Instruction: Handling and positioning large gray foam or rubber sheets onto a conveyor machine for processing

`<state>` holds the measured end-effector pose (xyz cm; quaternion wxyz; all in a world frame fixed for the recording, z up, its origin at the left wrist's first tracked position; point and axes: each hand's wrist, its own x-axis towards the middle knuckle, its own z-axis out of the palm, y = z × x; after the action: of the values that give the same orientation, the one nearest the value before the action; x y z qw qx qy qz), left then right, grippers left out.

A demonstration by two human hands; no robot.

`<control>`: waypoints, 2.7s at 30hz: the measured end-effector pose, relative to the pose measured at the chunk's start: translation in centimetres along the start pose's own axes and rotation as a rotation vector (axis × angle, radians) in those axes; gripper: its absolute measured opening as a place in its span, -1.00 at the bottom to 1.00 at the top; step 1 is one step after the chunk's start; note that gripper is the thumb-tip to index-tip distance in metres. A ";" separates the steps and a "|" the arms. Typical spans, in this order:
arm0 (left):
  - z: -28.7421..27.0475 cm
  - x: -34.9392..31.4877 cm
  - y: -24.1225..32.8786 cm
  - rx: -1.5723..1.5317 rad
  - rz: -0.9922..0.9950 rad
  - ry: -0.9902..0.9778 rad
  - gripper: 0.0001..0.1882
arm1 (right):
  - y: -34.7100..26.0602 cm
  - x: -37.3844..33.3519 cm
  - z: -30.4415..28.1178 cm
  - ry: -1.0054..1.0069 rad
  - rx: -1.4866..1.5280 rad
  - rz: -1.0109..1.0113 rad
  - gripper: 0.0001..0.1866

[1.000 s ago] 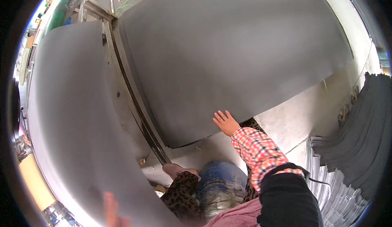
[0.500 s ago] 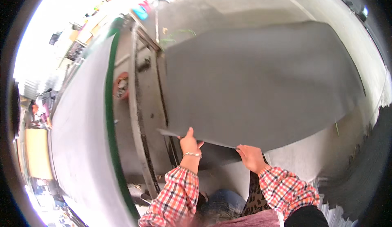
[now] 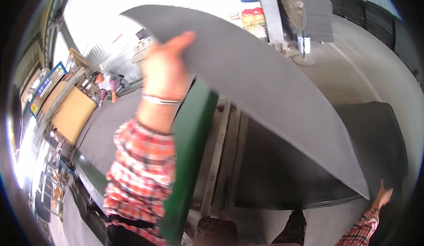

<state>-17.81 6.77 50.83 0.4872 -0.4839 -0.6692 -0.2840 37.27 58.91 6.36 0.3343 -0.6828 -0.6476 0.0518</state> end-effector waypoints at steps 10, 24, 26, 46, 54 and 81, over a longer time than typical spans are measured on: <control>-49.3 -32.7 -26.0 0.605 -1.176 0.065 -0.70 | -13.5 -23.0 -2.1 -1.131 1.854 0.609 -0.51; -17.3 -44.1 1.0 -0.784 -2.010 0.712 -0.47 | -38.5 -46.7 -12.1 -1.933 1.530 0.713 -0.59; -15.8 -44.1 -0.3 -0.794 -2.017 0.777 -0.58 | -38.5 -47.5 -13.1 -1.914 1.595 0.811 -0.57; -11.1 -42.6 0.2 -0.687 -2.072 0.568 -0.67 | -32.3 -48.6 0.0 -1.792 1.757 1.297 -0.74; -15.6 -45.9 -6.6 -0.316 -2.023 0.547 -0.69 | -34.1 -48.9 -2.7 -1.544 1.481 1.454 -0.71; -7.3 -37.3 18.6 -0.829 -1.185 -1.290 -0.60 | -14.0 -43.9 17.4 -1.193 -0.269 -0.985 -0.36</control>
<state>4.26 -6.38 17.24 -0.4052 -0.2642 -0.7899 -0.3770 9.73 24.45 -15.62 -0.1711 -0.2084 -0.9466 0.1769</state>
